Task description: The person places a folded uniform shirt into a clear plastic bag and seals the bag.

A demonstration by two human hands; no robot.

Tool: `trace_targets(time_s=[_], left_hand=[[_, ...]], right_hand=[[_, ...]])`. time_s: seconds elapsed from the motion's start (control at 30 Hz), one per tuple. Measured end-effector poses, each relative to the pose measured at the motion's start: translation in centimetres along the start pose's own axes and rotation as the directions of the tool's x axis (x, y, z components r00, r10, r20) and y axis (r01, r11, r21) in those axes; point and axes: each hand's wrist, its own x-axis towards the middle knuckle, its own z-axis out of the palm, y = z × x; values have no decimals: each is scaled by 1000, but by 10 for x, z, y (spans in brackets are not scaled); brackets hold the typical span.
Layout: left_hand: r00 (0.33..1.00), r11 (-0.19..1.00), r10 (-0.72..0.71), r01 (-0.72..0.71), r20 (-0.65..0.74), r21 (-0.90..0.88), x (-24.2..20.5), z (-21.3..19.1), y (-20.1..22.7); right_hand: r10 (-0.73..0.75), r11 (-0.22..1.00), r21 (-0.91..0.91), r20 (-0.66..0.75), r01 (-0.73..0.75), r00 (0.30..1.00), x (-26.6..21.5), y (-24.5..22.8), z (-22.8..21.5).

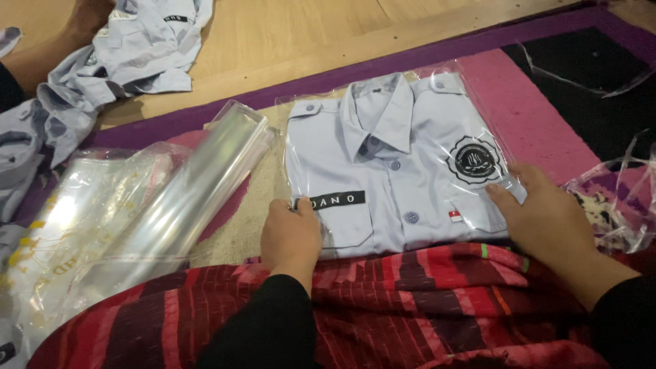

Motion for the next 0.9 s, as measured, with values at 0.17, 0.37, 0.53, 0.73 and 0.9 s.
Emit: trace_targets(time_s=[0.17,0.37,0.53,0.73,0.9], left_hand=[[984,990,138,-138,-113,6,5,0,-3],[969,981,194,-193,-152,26,2,-20,-13],[1000,998,-2,2,12,-57,-2,-34,-25],[992,999,30,-25,119,-40,-13,-34,-29],[984,979,171,-176,57,99,-23,-30,-23]], right_hand=[[35,997,-69,-24,-37,999,-8,-11,-7],[-40,997,-65,-61,36,997,-13,-11,-10],[-52,996,-74,14,53,999,-16,-9,-19],[52,994,-98,102,-41,993,-22,-1,-27],[62,992,-112,57,-55,996,-53,-20,-46]])
